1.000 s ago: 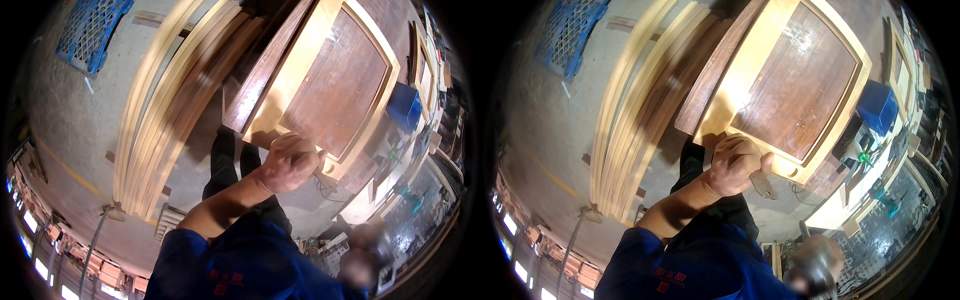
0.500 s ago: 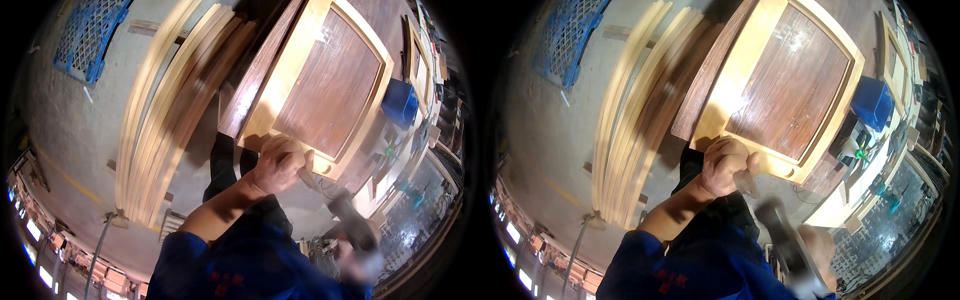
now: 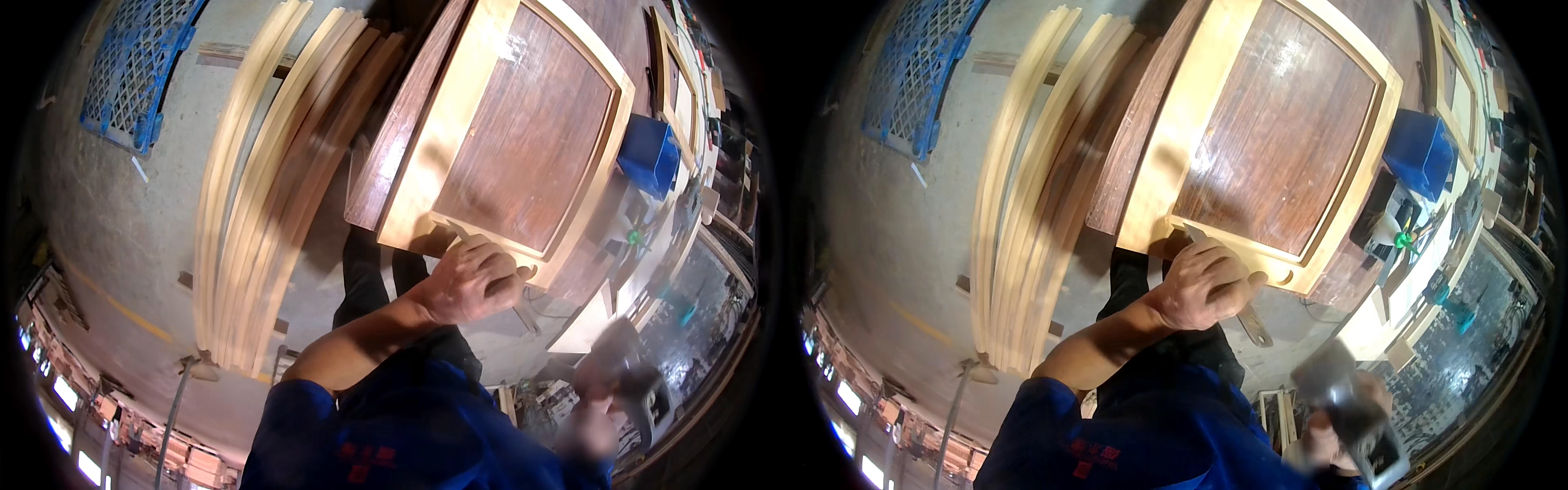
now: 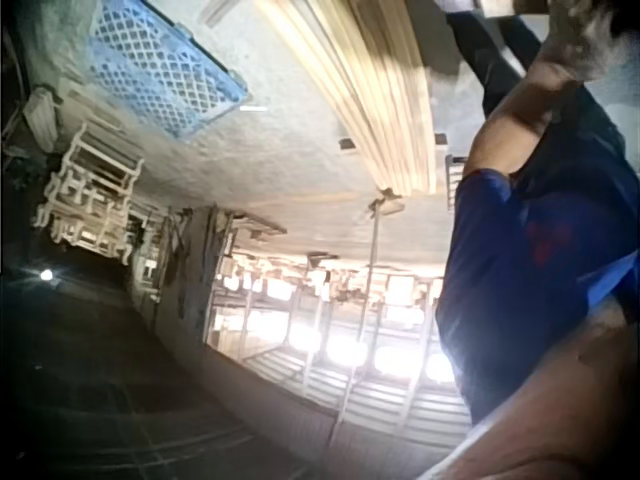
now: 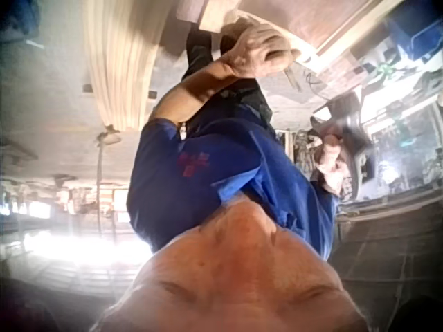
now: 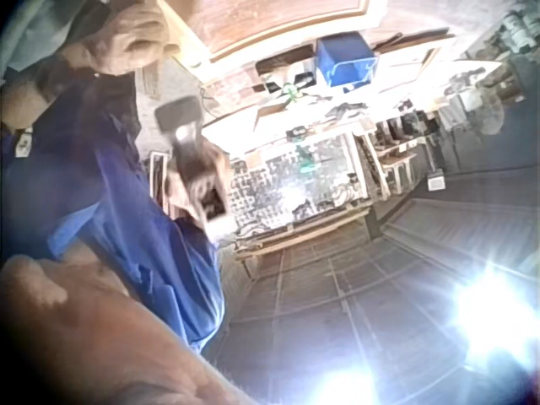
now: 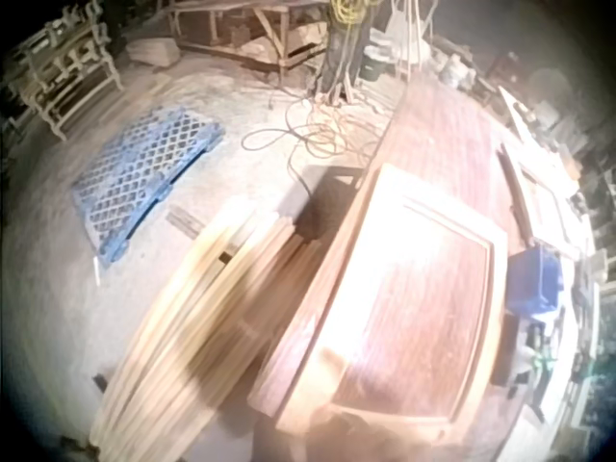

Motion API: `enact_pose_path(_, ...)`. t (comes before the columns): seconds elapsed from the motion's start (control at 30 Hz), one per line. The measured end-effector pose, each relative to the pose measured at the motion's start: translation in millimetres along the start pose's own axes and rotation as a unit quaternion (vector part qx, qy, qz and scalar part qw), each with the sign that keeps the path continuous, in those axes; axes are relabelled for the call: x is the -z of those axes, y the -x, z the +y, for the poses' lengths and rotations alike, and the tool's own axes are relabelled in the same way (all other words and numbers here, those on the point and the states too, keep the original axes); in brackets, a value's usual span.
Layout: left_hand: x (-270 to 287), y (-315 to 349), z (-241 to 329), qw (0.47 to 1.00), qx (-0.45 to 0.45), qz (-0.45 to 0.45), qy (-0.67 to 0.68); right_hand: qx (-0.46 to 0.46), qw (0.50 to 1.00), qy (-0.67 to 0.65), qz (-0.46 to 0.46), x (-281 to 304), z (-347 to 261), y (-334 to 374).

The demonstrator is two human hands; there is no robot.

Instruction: The person assembles a wood frame by hand and with a hammer, positioning joints and driving a small metal piece into the wood.

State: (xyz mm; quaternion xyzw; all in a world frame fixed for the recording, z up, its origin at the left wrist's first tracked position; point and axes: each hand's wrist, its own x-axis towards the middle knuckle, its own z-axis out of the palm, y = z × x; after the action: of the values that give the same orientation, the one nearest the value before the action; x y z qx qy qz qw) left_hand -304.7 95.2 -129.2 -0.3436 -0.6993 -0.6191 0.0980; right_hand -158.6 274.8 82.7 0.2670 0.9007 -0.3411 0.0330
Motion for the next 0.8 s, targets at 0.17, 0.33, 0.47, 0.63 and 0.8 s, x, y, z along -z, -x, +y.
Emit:
enact_pose_path(0.17, 4.2, 2.5, 12.1, 0.999, 0.024, -0.019, 0.021, -0.047, 0.993, 0.014, -0.103, -38.2, -2.8, -56.4)
enact_pose_path(0.33, 13.0, 2.7, 15.7, 0.999, -0.018, -0.037, -0.009, 0.041, 0.973, 0.189, -0.125, -102.8, 33.4, -158.0)
enact_pose_path(0.47, 19.7, 0.1, 21.9, 0.994, -0.015, -0.106, -0.032, 0.119, 0.98, 0.145, -0.071, -104.6, 44.9, -155.8)
enact_pose_path(0.63, 19.0, 6.6, 23.5, 0.986, 0.0, -0.16, -0.048, -0.254, 0.869, -0.189, -0.379, -82.8, 6.0, -113.8)
enact_pose_path(0.8, 17.8, 8.8, 23.4, 0.986, 0.023, -0.161, -0.042, -0.448, 0.63, -0.422, -0.474, -98.8, 6.8, -85.0)
